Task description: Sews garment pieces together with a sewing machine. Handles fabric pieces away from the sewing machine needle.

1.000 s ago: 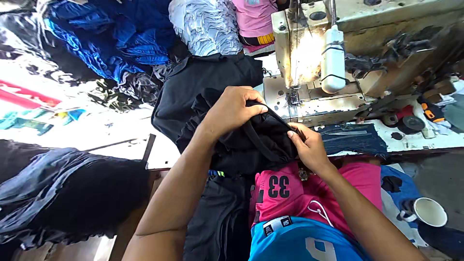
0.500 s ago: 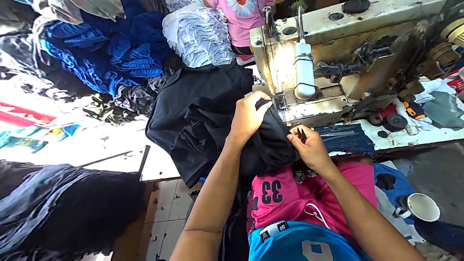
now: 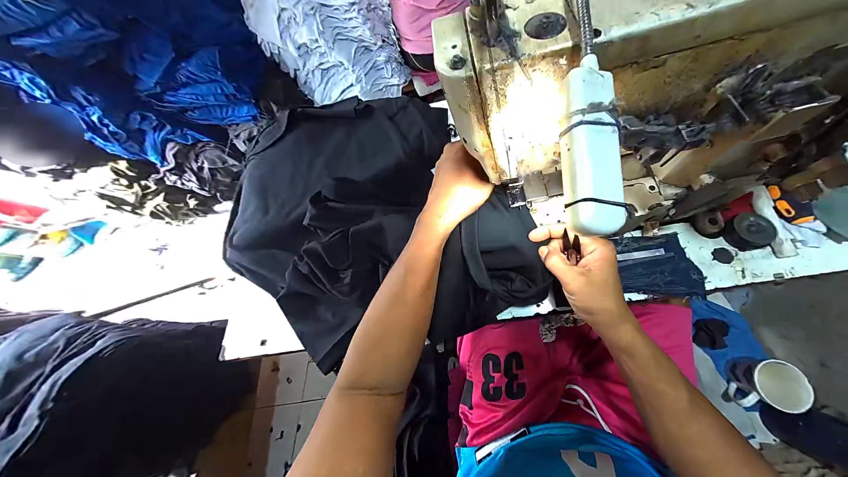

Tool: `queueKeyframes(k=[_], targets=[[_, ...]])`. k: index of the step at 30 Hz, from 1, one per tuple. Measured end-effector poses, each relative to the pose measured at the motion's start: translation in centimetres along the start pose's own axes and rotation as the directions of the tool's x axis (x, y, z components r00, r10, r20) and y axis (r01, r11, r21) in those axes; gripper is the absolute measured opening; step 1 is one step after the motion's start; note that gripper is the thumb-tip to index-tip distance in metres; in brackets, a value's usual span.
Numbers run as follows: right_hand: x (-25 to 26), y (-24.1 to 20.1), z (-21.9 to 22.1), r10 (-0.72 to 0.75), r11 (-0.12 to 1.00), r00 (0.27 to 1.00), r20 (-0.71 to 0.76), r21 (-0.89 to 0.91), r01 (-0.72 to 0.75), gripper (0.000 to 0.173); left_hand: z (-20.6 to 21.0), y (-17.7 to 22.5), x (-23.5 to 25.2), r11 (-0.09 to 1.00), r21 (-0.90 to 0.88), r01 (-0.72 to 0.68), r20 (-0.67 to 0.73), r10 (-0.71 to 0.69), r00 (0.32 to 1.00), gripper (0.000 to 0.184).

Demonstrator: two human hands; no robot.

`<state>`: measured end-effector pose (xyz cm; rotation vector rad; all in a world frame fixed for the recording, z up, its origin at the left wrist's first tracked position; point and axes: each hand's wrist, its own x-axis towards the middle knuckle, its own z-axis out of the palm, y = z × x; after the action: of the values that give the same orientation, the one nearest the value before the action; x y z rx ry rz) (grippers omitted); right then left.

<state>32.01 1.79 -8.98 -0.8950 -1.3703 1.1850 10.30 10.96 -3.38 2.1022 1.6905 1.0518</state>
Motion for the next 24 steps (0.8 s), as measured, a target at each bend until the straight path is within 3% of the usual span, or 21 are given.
queueKeyframes(k=[2, 6, 11, 17, 24], targets=[[0.2, -0.1, 0.0, -0.012, 1.0, 1.0, 0.004, -0.005, 0.012, 0.028, 0.2, -0.6, 0.5, 0.988, -0.151, -0.043, 0.004, 0.044, 0.999, 0.049], [-1.4, -0.9, -0.2, 0.006, 1.0, 1.0, 0.003, -0.022, -0.006, 0.026, -0.3, 0.4, 0.2, 0.93, -0.342, -0.136, 0.021, 0.152, 0.988, 0.041], [-1.0, -0.6, -0.1, 0.008, 1.0, 1.0, -0.005, -0.009, -0.008, 0.026, 0.2, -0.3, 0.5, 0.937, -0.331, -0.109, 0.0, 0.115, 0.993, 0.041], [-0.2, -0.1, 0.2, 0.025, 0.999, 1.0, 0.009, 0.028, -0.025, 0.026, 0.1, -0.8, 1.2, 0.886, -0.423, -0.191, -0.013, 0.205, 0.979, 0.043], [-0.5, -0.1, 0.2, 0.019, 0.999, 1.0, 0.006, 0.032, -0.019, 0.026, -0.2, -0.6, 1.2, 0.916, -0.359, -0.182, 0.018, 0.202, 0.979, 0.04]])
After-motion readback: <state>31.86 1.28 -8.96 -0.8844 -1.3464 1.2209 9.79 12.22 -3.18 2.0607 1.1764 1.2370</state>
